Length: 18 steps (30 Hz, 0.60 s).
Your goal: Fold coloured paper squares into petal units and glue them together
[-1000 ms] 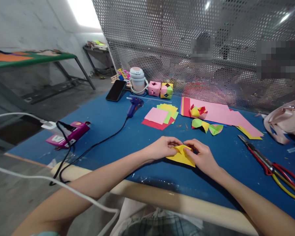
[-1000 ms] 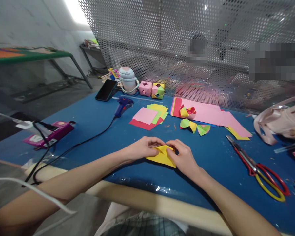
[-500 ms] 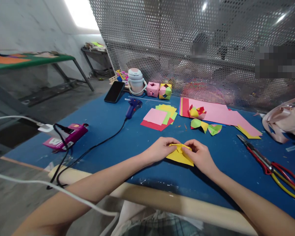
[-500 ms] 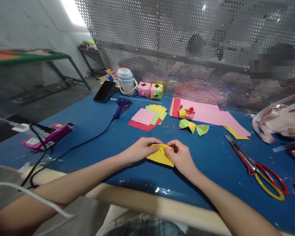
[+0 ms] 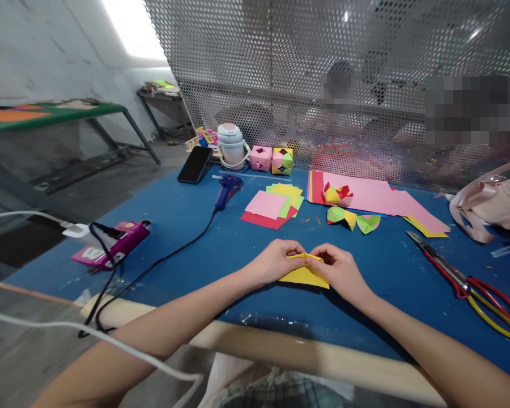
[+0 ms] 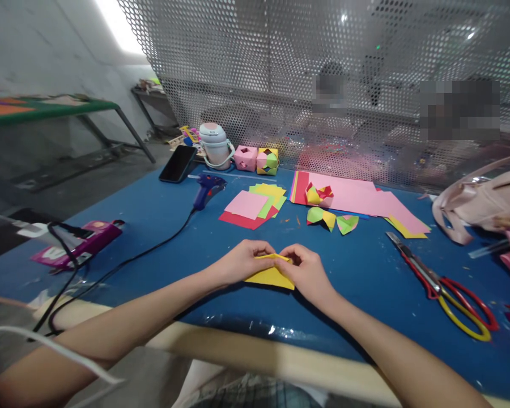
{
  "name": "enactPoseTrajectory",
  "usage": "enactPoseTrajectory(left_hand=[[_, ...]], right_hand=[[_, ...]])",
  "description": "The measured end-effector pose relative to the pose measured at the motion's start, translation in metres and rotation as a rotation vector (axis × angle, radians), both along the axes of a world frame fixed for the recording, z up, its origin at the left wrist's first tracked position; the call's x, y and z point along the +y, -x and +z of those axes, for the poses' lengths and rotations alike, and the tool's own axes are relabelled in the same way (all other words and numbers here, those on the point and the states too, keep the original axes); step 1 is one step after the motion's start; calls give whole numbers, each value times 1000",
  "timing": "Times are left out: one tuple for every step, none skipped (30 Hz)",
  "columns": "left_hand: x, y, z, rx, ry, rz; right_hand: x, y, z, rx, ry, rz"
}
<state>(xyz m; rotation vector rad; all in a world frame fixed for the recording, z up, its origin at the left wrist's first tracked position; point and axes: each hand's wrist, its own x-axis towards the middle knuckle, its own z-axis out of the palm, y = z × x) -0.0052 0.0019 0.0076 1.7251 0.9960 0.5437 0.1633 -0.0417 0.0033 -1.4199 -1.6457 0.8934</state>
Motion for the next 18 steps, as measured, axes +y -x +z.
enactPoseTrajectory(left_hand=[[0, 0, 0, 4, -1, 16], [0, 1, 0, 6, -3, 30], [0, 1, 0, 5, -9, 39], [0, 1, 2, 2, -18, 44], [-1, 2, 3, -2, -28, 43], [-1, 2, 5, -5, -35, 38], [-2, 1, 7, -8, -38, 27], [-3, 1, 9, -9, -33, 13], [-3, 1, 10, -9, -24, -4], [-4, 0, 11, -6, -17, -21], [-4, 0, 11, 0, -17, -33], [-4, 0, 11, 9, -25, -37], [-4, 0, 11, 21, -41, -33], [-3, 0, 10, 32, -60, -22], [-3, 0, 9, 40, -76, -7], [-2, 1, 8, 44, -82, 7], [-1, 1, 7, 44, -78, 18], [-1, 2, 6, 42, -65, 26]], right_hand=[[-1, 0, 2, 4, 4, 7], [-1, 0, 3, 2, 5, 12], [-1, 0, 4, -2, 3, 13], [-2, 0, 5, -10, 0, 11], [-2, 0, 5, -17, -4, 5], [-2, -1, 5, -23, -9, -3], [-2, -1, 5, -26, -15, -10], [-1, -1, 4, -28, -19, -14], [-1, -1, 3, -29, -20, -15], [-1, -1, 3, -31, -18, -14], [0, -1, 2, -34, -15, -14], [0, -1, 2, -34, -13, -13], [0, -1, 2, -27, -8, -9], [0, -1, 2, -14, 1, -3], [0, -2, 2, 2, 11, 4], [0, -2, 3, 15, 22, 12], [0, -3, 4, 20, 32, 17], [0, -3, 6, 15, 39, 20]])
